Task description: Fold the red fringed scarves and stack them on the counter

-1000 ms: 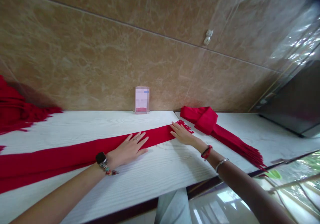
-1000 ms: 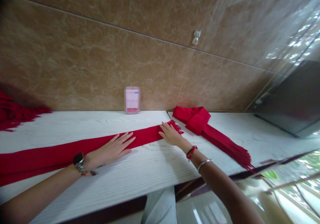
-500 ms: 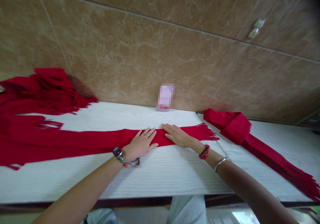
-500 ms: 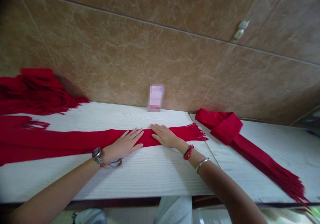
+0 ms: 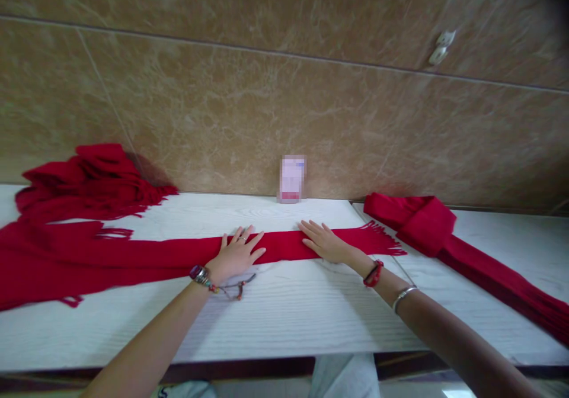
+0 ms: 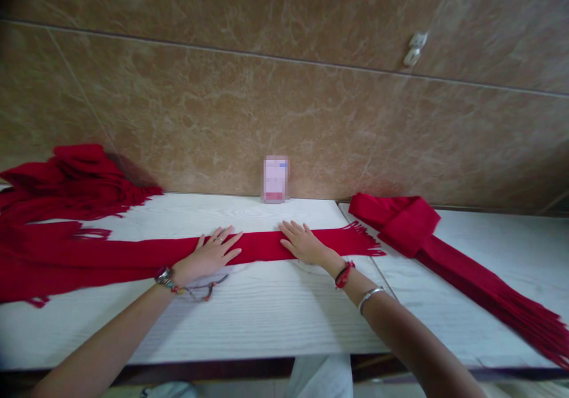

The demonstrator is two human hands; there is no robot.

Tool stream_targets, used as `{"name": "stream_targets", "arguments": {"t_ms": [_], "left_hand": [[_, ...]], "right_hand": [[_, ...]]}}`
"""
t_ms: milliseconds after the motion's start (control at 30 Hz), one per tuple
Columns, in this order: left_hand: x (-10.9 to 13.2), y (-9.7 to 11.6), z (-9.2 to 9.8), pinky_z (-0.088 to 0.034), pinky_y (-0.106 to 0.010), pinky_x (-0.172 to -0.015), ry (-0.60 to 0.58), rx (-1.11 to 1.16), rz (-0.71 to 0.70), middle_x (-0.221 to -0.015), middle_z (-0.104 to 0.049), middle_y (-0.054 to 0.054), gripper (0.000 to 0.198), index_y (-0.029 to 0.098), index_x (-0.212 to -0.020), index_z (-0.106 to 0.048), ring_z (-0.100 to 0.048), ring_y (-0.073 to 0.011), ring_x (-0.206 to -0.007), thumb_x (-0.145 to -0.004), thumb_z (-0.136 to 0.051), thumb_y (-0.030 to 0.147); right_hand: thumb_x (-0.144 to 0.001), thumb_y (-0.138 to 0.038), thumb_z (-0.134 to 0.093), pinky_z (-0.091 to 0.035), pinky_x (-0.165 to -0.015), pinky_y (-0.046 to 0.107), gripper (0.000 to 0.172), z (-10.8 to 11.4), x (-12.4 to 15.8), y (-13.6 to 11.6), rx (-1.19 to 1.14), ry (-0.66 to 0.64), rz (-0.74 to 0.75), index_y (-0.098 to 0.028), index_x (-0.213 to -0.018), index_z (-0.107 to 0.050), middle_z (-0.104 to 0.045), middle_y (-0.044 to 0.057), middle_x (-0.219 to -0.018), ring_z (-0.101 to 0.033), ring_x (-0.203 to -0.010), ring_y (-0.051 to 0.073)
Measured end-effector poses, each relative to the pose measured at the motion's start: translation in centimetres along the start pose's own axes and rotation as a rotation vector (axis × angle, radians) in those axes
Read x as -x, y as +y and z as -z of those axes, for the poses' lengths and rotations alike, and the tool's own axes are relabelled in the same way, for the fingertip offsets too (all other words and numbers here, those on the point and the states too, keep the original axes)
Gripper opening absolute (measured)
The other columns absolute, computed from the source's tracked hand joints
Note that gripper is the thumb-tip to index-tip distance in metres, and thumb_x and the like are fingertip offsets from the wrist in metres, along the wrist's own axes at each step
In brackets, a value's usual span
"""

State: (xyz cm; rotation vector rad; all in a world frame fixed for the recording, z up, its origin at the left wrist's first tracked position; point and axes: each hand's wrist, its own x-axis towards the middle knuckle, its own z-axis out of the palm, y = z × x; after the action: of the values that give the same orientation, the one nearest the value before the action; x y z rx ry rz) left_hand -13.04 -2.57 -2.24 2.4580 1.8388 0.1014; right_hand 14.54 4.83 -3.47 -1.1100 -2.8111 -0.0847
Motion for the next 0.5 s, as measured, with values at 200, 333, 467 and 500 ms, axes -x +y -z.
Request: {"name": "stream_targets", "arguments": {"t_ms": [200, 333, 467, 500], "left_hand": [[0.2, -0.3, 0.5, -0.020, -0.061, -0.100, -0.084, 0.022, 0.071, -0.149, -0.013, -0.013, 0.058, 0.025, -0.141, -0.022, -0.011, -0.0344, -0.135, -0.091, -0.027, 0.052], [0.2, -0.3, 0.8, -0.019, -0.057, -0.102, -0.097, 0.006, 0.047, -0.149, -0.014, -0.013, 0.060, 0.023, -0.141, -0.021, -0.011, -0.0328, -0.135, -0.091, -0.028, 0.053], [0.1, -1.5, 1.1, -0.020, -0.049, -0.105, -0.097, 0.002, -0.027, -0.148, -0.016, -0.012, 0.058, 0.021, -0.141, -0.022, -0.013, -0.0285, -0.136, -0.091, -0.031, 0.050], [0.3, -2.3, 1.2, -0.020, -0.047, -0.106, -0.099, -0.001, -0.057, -0.148, -0.016, -0.012, 0.058, 0.020, -0.141, -0.023, -0.013, -0.0269, -0.136, -0.091, -0.031, 0.049]], "right_hand": [[-0.093, -0.039, -0.029, -0.024, -0.102, 0.056, 0.050, 1.7, -2.8, -3.5, -0.109, 0.063, 0.084, -0.018, -0.138, -0.030, -0.025, 0.013, -0.146, -0.019, -0.134, 0.029], [-0.093, -0.040, -0.030, -0.024, -0.104, 0.051, 0.050, 1.4, -3.7, -5.2, -0.183, 0.003, 0.237, -0.021, -0.139, -0.029, -0.030, 0.010, -0.144, -0.022, -0.133, 0.025], [-0.093, -0.040, -0.031, -0.026, -0.104, 0.048, 0.049, 0.3, -3.7, -5.1, -0.215, 0.021, 0.245, -0.023, -0.139, -0.030, -0.036, 0.009, -0.141, -0.031, -0.130, 0.023], [-0.093, -0.040, -0.031, -0.027, -0.104, 0.047, 0.049, 0.1, -3.6, -5.0, -0.219, 0.033, 0.243, -0.023, -0.139, -0.030, -0.036, 0.008, -0.141, -0.031, -0.130, 0.023]]}}
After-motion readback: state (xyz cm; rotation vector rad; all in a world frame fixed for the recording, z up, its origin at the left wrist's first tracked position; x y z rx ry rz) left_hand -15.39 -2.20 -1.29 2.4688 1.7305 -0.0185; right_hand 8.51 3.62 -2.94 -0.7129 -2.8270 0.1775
